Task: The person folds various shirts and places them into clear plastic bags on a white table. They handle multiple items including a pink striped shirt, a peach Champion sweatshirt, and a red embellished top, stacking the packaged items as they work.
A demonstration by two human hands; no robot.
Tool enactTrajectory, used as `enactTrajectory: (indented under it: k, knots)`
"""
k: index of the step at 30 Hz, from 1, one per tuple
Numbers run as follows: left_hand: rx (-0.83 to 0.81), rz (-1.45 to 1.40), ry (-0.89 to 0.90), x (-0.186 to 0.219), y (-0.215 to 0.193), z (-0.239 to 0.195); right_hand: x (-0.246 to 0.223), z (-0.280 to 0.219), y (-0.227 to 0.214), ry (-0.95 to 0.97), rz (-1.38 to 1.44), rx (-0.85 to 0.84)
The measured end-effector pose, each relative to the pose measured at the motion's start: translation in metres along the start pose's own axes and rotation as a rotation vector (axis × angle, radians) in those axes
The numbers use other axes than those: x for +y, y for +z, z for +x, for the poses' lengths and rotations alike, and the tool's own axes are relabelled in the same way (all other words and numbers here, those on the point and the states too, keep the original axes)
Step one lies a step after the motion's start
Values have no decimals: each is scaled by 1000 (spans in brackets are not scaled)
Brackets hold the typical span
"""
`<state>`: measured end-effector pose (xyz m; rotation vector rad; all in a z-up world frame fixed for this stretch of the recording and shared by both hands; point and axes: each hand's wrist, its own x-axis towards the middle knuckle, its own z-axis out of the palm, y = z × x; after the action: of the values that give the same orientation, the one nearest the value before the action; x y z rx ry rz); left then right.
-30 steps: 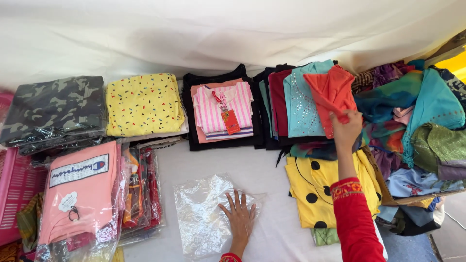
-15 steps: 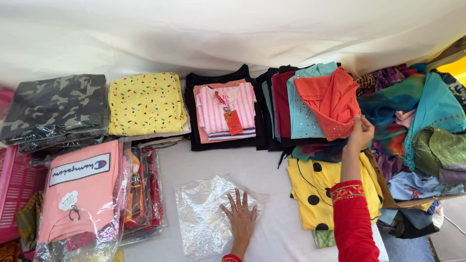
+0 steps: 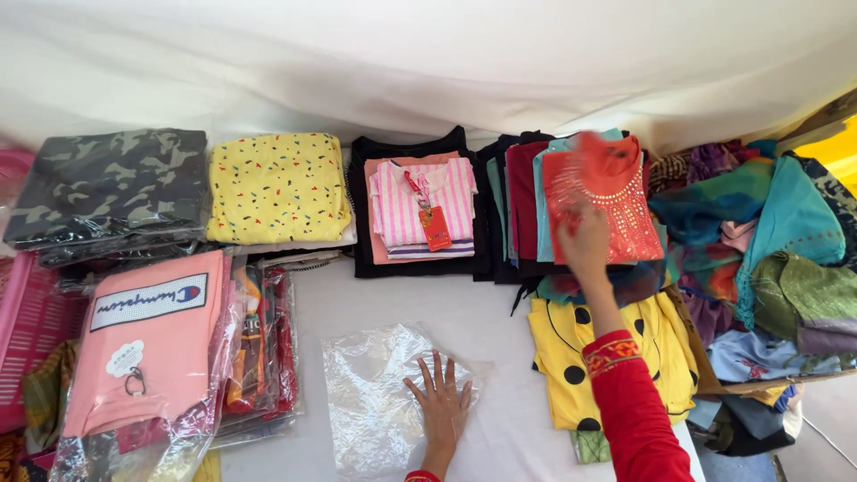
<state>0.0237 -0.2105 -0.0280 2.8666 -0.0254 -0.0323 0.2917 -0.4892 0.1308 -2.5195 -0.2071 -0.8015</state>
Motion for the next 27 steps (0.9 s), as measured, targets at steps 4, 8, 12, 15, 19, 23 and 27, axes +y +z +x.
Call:
enactTrajectory:
  k: [4,8,12,15,19,23,27]
  knots:
    - [-17,3,-7,-3,17,-1,-53,0,1,58,-134,-8]
    - [217,-4,51,-2,19,-5,-62,-1,-5,6,-197,46]
    - [193,29,47,-5,24,-2,-14,-10,-9,246,117,367]
    - [45,19,20,-2,9,-2,5,-26,-40,440,6,495]
    - [58,-28,13,-2,18,-3,7,-49,-38,65,-151,257]
    - [137,7,35,-3,18,-3,-40,-29,-28,-53,-227,178]
    - [284,61,61,-1,17,-2,-58,2,-5,-10,-529,46]
